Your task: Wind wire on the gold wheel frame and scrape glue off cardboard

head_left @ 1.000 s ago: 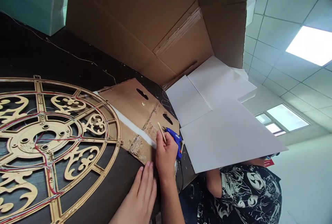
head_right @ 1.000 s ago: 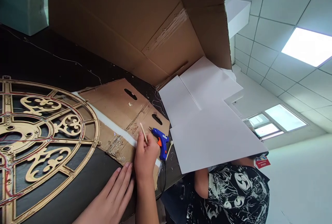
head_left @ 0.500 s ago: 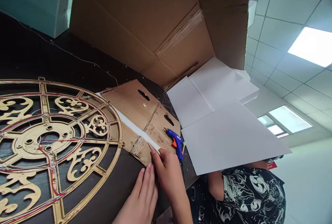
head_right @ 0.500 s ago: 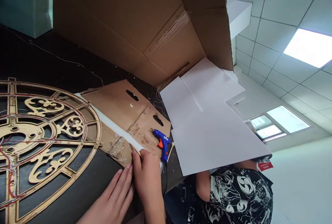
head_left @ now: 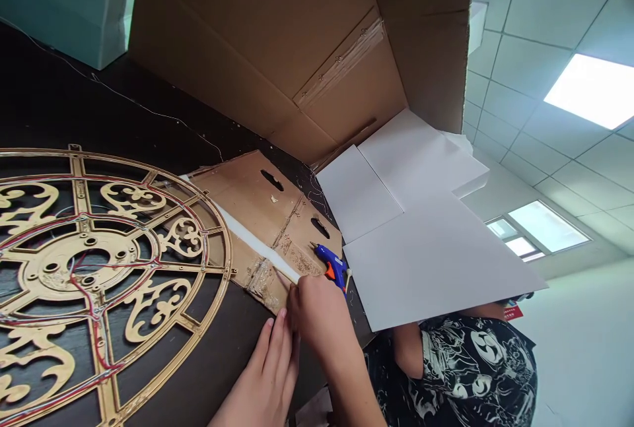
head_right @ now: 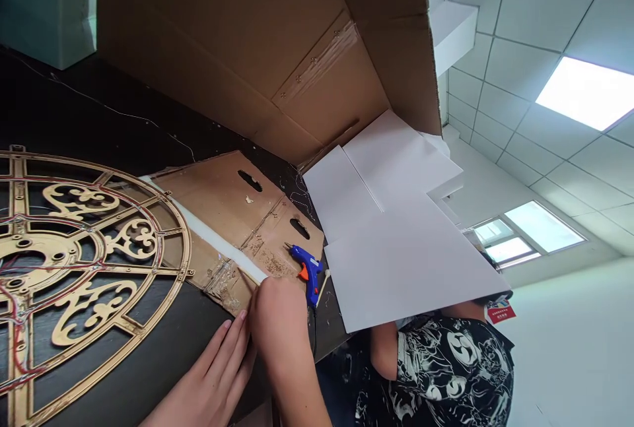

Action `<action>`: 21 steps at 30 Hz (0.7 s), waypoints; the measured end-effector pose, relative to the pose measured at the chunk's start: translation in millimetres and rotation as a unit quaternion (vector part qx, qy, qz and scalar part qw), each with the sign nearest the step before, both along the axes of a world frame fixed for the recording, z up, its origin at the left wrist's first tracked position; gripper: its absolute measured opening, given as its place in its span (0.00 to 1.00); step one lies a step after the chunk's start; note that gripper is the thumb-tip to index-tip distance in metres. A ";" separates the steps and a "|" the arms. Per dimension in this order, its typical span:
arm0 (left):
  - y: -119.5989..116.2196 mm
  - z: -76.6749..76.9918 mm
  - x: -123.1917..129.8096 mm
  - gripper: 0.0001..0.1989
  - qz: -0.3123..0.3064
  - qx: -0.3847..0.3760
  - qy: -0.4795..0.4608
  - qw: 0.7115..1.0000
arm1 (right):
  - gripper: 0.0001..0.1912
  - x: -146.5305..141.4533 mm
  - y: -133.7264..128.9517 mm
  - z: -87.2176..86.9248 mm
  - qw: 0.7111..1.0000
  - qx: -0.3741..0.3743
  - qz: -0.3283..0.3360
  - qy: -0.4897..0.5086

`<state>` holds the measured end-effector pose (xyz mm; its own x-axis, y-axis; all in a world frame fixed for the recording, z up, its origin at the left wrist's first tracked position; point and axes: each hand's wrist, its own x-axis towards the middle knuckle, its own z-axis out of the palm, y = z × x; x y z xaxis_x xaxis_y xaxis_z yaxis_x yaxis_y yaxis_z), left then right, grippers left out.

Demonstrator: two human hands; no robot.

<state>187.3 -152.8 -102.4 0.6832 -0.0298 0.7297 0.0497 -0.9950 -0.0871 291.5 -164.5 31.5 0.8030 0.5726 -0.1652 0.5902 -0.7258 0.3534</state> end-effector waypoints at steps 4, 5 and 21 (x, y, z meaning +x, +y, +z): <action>1.3 4.3 1.3 0.33 -0.004 -0.014 -0.027 1.000 | 0.12 -4.6 1.5 3.5 0.998 -0.013 -0.056 0.002; 1.9 5.7 1.4 0.33 -0.006 -0.016 -0.032 0.999 | 0.12 -5.3 1.9 4.6 0.997 -0.018 -0.069 0.001; 0.2 6.1 1.9 0.37 -0.007 -0.027 -0.037 0.999 | 0.13 -5.5 10.1 14.6 0.993 -0.080 -0.075 -0.037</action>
<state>189.2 -152.6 -96.3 0.6270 0.0015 0.7790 0.0398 -0.9988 -0.0301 286.0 -154.5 46.1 0.8902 0.4172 -0.1828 0.4487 -0.7341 0.5097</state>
